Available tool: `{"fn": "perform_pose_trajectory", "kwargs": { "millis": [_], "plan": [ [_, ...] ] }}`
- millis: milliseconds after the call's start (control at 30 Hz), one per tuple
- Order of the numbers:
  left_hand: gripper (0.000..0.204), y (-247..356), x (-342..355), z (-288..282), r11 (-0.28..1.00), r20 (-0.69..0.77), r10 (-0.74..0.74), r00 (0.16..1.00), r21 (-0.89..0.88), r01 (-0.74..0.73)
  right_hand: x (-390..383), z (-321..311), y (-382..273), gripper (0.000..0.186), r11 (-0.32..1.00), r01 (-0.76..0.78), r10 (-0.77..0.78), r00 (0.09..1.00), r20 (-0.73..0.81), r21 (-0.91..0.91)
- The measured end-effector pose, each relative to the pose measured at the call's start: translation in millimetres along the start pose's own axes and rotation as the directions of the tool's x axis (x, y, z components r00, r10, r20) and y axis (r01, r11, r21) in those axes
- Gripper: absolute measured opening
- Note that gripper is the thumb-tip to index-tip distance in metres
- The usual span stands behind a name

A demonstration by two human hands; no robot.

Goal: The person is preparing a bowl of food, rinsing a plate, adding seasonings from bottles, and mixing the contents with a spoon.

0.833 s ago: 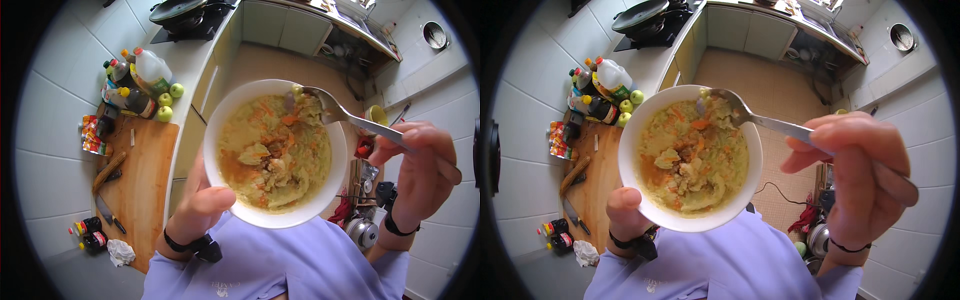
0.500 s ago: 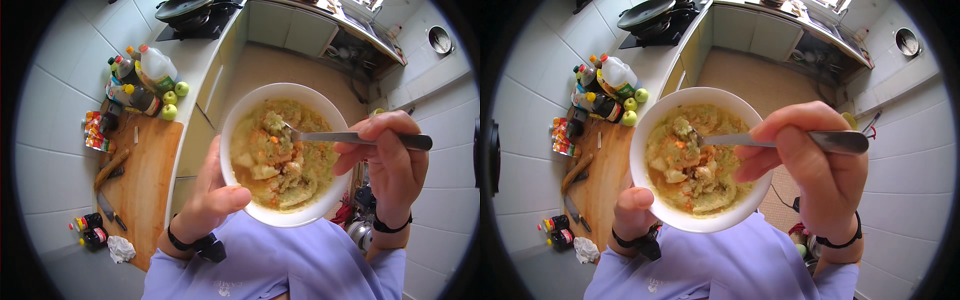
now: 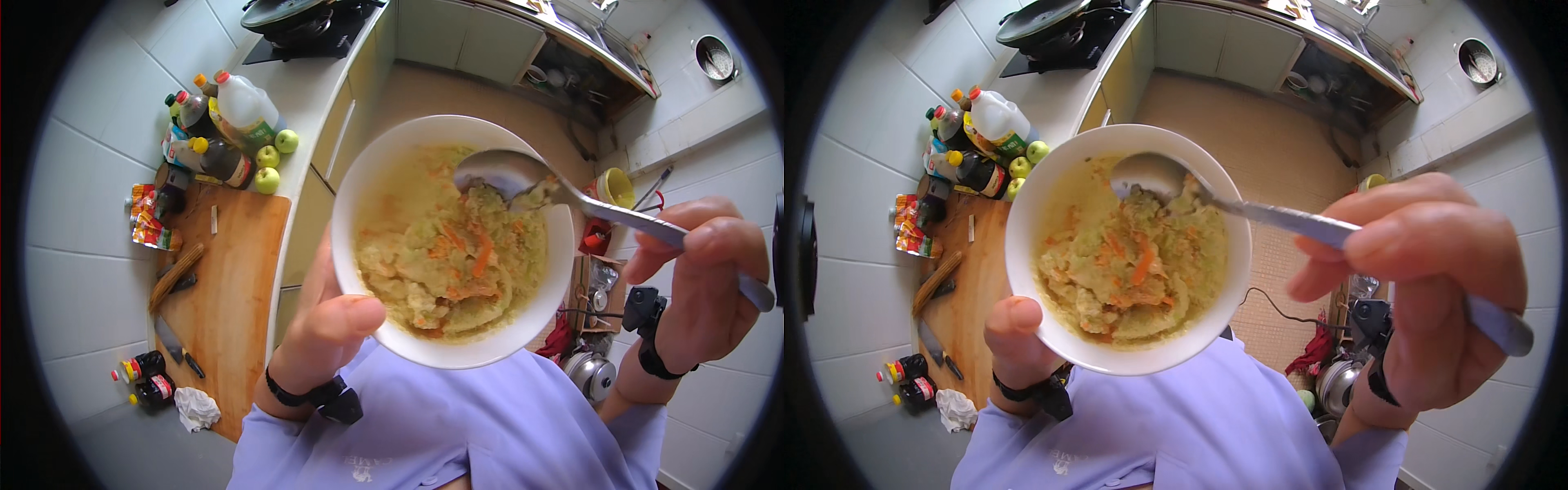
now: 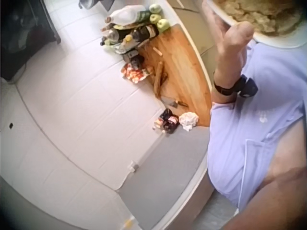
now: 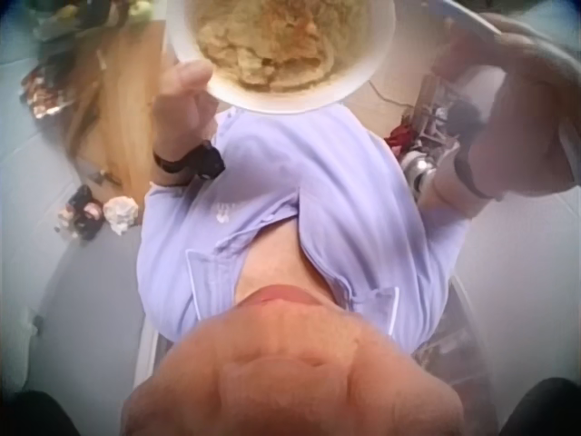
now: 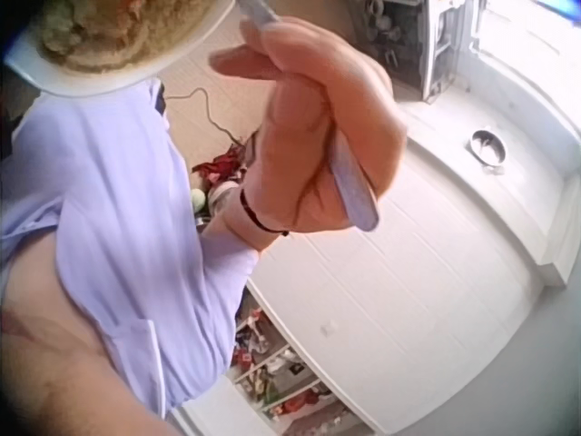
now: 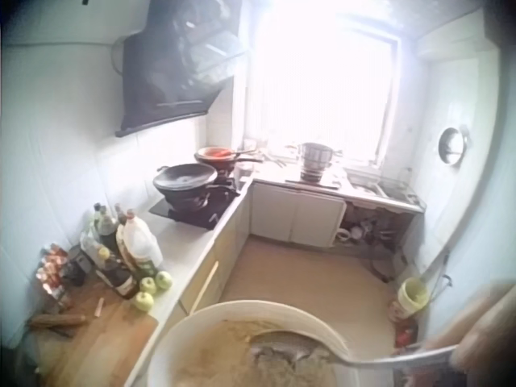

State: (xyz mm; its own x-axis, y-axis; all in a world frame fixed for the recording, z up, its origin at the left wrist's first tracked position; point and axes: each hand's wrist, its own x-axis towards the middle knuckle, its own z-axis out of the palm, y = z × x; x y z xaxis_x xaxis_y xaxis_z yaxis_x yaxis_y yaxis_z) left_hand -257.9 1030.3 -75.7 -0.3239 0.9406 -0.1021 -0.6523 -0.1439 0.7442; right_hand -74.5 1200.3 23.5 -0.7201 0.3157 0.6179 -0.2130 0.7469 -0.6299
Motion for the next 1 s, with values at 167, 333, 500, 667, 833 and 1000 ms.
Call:
{"fn": "perform_pose_trajectory", "kwargs": {
  "millis": [167, 333, 500, 667, 833, 1000],
  "plan": [
    [0.086, -0.1, -1.9, -3.2, 0.999, -0.040, 0.040, 0.998, 0.002, -0.040, -5.3, -21.2, 7.4, 0.019, 0.997, -0.010, 0.004, 0.996, 0.088, 0.072],
    [0.082, -0.3, -2.3, -5.3, 0.998, -0.034, 0.006, 0.999, -0.059, -0.008, -5.5, -22.0, 5.8, 0.017, 0.995, 0.002, -0.012, 0.995, 0.098, 0.102],
    [0.081, -1.4, -8.0, -6.7, 0.997, -0.051, -0.009, 0.999, -0.080, 0.005, -8.4, -8.7, 20.4, 0.012, 0.966, 0.010, -0.064, 0.977, 0.201, 0.257],
    [0.081, 1.1, -2.4, 2.6, 0.993, -0.030, 0.012, 0.999, -0.121, -0.015, -10.2, -17.2, 27.0, 0.009, 0.917, -0.057, -0.071, 0.950, 0.303, 0.395],
    [0.082, 1.5, -5.3, 0.6, 0.994, -0.028, -0.048, 0.998, -0.099, 0.045, -17.3, -5.8, 22.1, 0.014, 0.827, -0.281, 0.168, 0.950, 0.263, 0.487],
    [0.084, -1.7, -6.7, 5.4, 0.994, -0.059, -0.095, 0.994, -0.054, 0.091, -19.5, 1.4, 21.7, 0.020, 0.475, -0.617, 0.628, 0.737, 0.249, 0.627]
  ]
}}
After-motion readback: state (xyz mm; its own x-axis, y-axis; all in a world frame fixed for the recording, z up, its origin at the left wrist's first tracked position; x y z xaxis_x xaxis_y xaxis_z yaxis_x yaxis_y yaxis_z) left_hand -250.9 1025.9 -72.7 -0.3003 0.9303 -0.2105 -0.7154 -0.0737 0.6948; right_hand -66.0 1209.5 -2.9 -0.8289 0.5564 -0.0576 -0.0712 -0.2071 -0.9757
